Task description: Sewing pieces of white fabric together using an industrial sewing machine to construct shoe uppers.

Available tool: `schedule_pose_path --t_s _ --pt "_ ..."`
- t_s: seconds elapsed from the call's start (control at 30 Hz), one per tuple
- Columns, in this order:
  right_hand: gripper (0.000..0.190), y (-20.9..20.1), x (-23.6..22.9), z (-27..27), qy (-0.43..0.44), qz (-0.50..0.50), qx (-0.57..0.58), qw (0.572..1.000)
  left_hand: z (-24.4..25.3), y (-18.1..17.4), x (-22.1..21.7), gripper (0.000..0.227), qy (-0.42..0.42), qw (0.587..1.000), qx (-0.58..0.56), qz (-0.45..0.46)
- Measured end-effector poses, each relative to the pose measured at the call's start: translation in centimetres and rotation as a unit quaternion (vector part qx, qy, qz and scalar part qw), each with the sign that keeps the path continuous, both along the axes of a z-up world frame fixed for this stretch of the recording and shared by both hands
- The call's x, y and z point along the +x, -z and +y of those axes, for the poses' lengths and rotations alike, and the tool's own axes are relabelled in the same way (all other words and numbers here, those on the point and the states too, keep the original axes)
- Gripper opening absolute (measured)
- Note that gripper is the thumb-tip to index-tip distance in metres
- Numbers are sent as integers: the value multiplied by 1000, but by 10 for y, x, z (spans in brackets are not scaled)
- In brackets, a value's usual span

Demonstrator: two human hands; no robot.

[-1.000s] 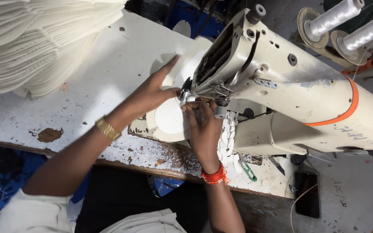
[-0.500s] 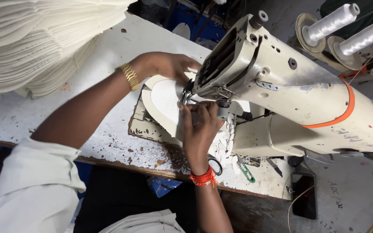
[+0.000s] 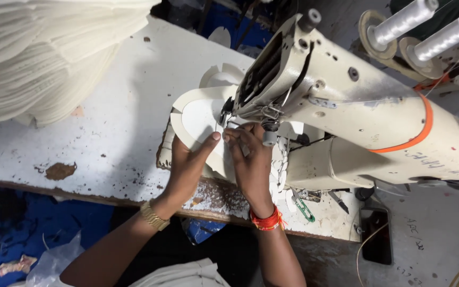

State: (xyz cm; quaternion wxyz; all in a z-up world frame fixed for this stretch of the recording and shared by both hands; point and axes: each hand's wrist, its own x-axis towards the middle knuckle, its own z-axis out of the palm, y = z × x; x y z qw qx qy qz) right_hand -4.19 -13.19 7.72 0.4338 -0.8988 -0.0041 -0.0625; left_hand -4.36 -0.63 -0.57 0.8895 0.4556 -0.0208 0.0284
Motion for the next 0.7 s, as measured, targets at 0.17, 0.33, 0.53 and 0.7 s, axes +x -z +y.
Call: schedule_pose_path --t_s 0.17,0.33,0.53,0.7 --pt "17 4 1 -8 -55 -106 -22 993 -9 -10 5 30 -47 999 -6 24" --pt "12 -4 6 -15 -84 -185 -167 965 -11 -2 7 27 -50 998 12 46" --pt "17 9 7 -17 -78 -104 -17 991 -8 5 14 26 -38 998 35 24" --pt "20 15 12 -13 -30 -23 77 996 1 2 31 25 18 994 83 71"
